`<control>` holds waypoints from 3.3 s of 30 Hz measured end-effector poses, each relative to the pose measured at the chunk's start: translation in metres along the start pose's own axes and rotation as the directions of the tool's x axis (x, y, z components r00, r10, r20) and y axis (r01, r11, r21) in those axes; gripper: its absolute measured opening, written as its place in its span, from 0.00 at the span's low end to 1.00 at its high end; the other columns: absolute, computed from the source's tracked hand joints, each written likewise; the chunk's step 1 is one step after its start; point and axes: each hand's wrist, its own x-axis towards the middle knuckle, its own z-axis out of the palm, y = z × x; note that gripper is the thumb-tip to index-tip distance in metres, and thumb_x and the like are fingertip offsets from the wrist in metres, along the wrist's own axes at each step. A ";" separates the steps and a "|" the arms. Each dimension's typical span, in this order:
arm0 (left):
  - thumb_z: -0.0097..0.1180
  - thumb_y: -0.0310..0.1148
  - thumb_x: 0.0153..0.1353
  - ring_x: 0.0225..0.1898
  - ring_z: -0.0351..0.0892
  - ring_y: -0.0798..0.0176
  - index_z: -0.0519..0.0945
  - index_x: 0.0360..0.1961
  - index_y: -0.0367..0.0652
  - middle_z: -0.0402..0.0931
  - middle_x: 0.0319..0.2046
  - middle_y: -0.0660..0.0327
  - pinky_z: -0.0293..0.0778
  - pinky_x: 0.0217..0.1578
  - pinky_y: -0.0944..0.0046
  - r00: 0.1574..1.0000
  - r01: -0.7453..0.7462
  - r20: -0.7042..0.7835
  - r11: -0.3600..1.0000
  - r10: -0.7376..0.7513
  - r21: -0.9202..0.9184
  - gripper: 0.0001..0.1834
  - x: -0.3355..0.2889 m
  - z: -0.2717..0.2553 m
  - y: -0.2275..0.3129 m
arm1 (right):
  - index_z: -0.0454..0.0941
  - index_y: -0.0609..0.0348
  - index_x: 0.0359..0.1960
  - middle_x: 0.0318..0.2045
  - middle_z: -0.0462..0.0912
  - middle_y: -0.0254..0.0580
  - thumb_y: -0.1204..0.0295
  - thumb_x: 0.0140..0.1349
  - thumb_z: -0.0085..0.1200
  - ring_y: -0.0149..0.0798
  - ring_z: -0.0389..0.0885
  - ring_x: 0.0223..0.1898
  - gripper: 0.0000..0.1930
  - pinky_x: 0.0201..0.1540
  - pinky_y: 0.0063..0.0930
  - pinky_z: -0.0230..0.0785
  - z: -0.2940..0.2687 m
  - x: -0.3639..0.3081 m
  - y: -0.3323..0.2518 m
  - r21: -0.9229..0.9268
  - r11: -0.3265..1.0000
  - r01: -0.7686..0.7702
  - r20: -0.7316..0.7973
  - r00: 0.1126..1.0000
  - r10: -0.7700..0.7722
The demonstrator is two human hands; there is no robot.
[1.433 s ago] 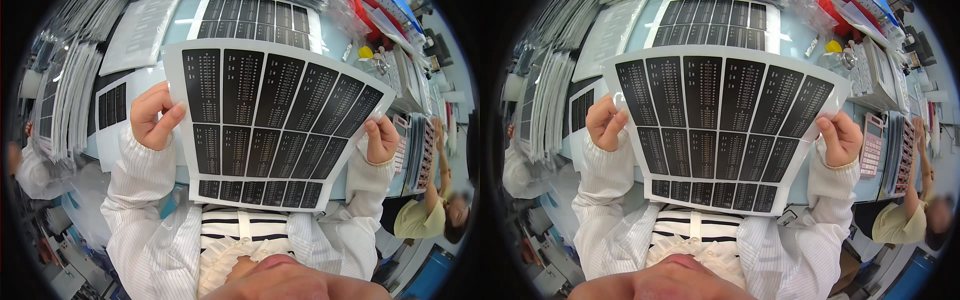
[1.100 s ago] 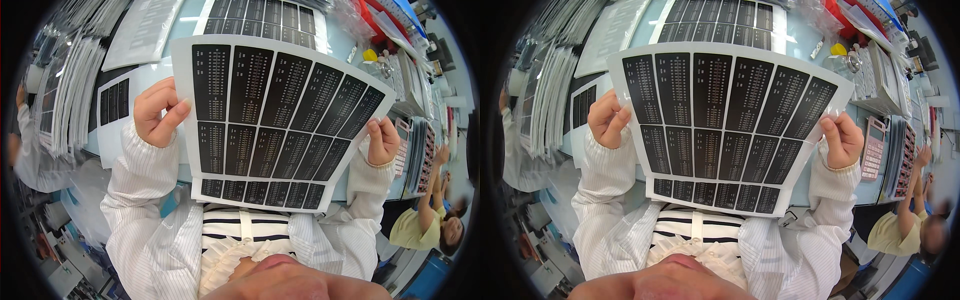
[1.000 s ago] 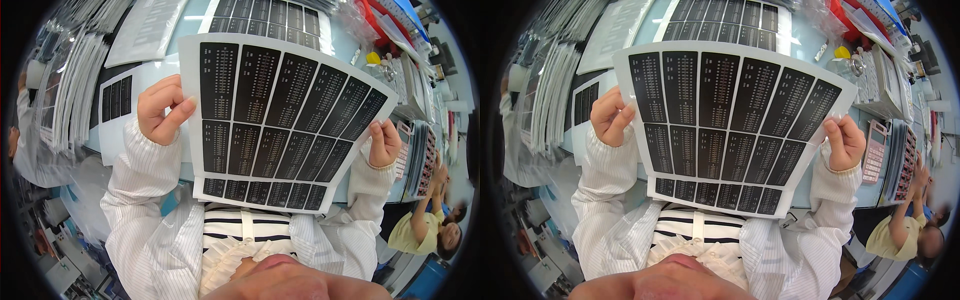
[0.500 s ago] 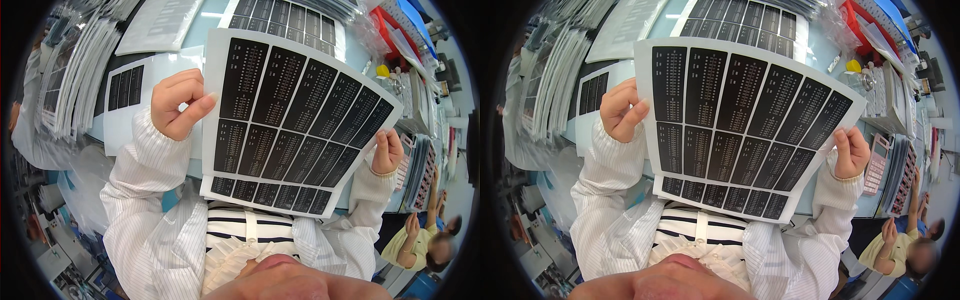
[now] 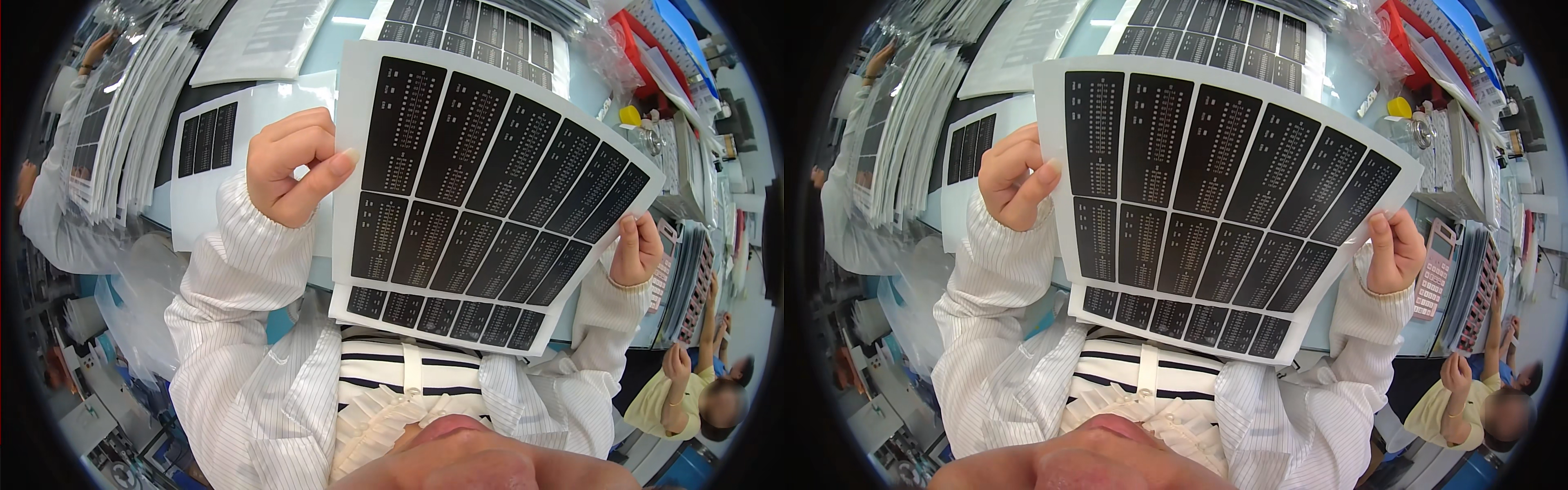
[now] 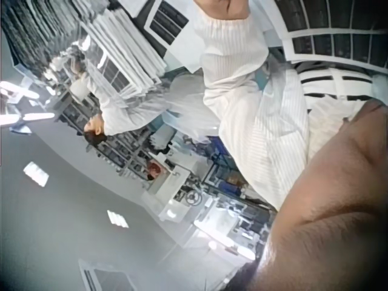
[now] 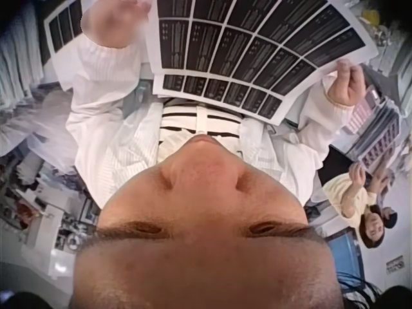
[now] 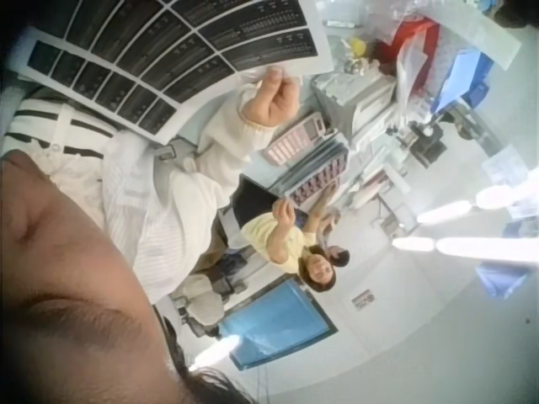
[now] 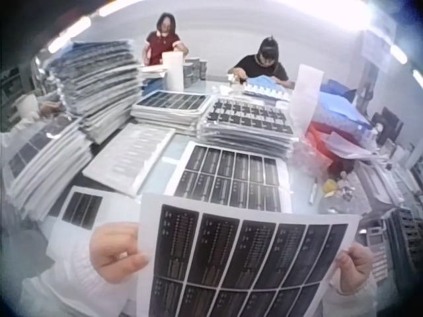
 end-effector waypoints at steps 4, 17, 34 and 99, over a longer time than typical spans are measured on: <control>0.55 0.25 0.50 0.14 0.60 0.67 0.67 0.14 0.36 0.63 0.13 0.61 0.55 0.15 0.70 1.000 -0.001 -0.006 1.000 0.001 0.006 0.13 -0.001 0.000 0.000 | 0.72 0.70 0.37 0.31 0.75 0.32 0.72 0.64 0.44 0.22 0.67 0.32 0.10 0.38 0.13 0.56 0.002 0.000 0.001 0.007 1.000 -0.008 -0.027 1.000 0.008; 0.55 0.24 0.49 0.14 0.60 0.67 0.68 0.14 0.36 0.64 0.13 0.61 0.54 0.15 0.69 0.999 -0.031 -0.025 0.999 0.031 0.012 0.11 -0.001 0.001 0.004 | 0.72 0.68 0.34 0.26 0.71 0.29 0.72 0.64 0.45 0.21 0.62 0.27 0.09 0.33 0.13 0.52 0.005 -0.001 -0.004 -0.014 1.000 0.000 -0.051 0.999 0.000; 0.52 0.21 0.47 0.16 0.57 0.66 0.62 0.12 0.35 0.60 0.13 0.60 0.52 0.17 0.69 0.999 0.007 -0.033 1.000 -0.007 0.013 0.13 -0.001 0.001 0.006 | 0.73 0.68 0.36 0.31 0.76 0.32 0.72 0.64 0.45 0.21 0.68 0.32 0.09 0.38 0.12 0.58 0.007 -0.002 -0.009 0.032 0.999 -0.031 -0.037 0.999 0.032; 0.49 0.22 0.52 0.19 0.62 0.66 0.65 0.15 0.33 0.69 0.19 0.55 0.57 0.22 0.70 0.998 0.033 -0.062 0.997 -0.028 0.068 0.11 -0.003 0.001 0.012 | 0.73 0.68 0.33 0.27 0.77 0.33 0.70 0.63 0.46 0.21 0.69 0.28 0.10 0.32 0.12 0.59 0.008 -0.002 -0.023 -0.017 1.000 -0.014 -0.022 1.000 0.014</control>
